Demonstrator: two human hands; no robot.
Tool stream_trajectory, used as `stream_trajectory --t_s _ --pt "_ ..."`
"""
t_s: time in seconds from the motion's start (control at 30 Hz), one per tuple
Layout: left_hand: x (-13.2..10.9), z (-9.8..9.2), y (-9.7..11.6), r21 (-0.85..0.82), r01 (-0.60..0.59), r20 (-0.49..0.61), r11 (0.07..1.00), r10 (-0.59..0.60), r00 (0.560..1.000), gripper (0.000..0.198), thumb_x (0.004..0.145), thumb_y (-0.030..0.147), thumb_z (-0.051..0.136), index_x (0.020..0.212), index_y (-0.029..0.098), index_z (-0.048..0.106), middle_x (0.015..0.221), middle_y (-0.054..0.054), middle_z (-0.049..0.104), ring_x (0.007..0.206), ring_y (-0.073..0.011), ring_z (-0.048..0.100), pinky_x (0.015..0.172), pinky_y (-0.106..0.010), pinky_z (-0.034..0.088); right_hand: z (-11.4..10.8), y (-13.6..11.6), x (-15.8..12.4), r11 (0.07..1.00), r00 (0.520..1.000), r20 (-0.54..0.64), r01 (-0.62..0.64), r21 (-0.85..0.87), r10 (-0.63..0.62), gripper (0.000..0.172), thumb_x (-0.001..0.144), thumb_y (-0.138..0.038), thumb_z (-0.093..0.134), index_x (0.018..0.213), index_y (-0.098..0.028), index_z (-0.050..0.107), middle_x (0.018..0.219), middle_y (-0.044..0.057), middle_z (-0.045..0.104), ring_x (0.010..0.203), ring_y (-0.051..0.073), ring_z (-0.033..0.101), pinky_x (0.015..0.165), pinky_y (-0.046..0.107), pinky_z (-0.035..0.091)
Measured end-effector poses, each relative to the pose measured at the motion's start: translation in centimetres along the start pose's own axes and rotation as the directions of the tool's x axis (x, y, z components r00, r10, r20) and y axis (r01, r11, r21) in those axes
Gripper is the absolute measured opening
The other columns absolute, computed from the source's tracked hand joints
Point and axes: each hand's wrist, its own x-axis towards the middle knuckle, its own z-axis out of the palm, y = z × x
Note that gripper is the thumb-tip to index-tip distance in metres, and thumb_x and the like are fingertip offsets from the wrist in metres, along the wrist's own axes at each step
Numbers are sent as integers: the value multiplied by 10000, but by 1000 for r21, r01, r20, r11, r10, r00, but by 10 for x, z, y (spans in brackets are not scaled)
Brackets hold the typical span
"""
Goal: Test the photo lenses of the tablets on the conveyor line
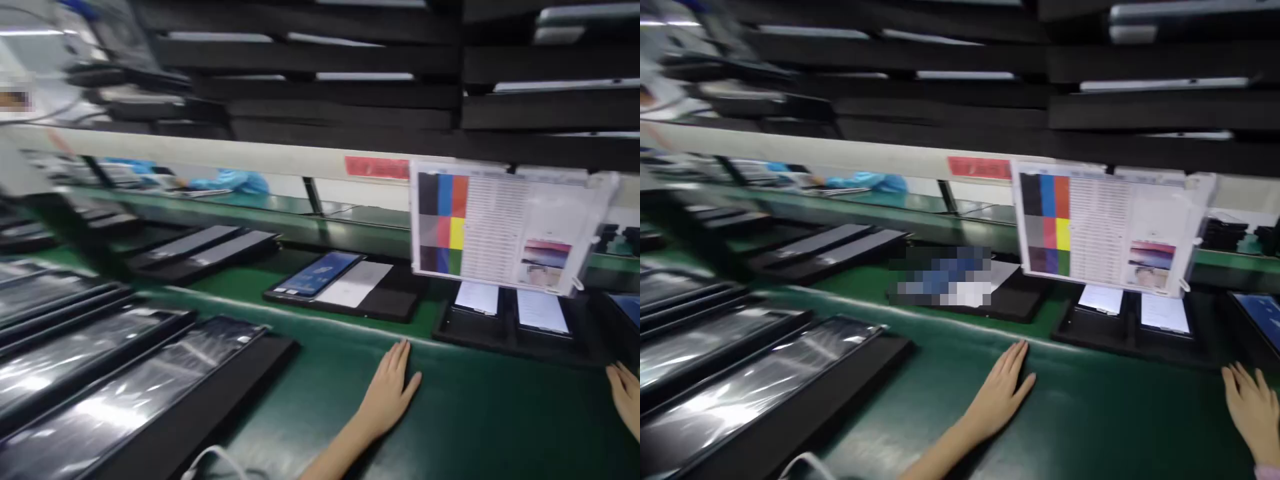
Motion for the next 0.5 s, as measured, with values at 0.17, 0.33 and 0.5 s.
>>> stream_trajectory --t_s 0.17,0.33,0.5 --pt "76 47 16 -166 103 14 981 -102 995 576 954 431 475 1345 30 606 1511 -286 531 1482 -433 425 1296 -617 197 20 1 3 992 995 44 80 102 -85 717 824 -682 427 1231 -182 738 1476 104 606 1569 343 281 1310 576 65" --pt "89 55 39 -481 224 76 848 -214 974 563 840 483 625 1211 61 649 1444 -274 585 1486 -419 424 1317 -520 173 15 -10 9 954 993 56 88 286 -108 766 800 -746 509 1202 -139 745 1418 153 642 1534 351 352 1315 521 154" --pt "112 51 52 -790 388 240 475 -342 909 564 914 623 568 1191 142 668 1257 -184 707 1261 -362 644 1122 -462 497 8 -12 17 853 991 102 -125 506 85 877 740 -836 636 1231 -113 698 1334 200 676 1312 417 600 1220 536 402"
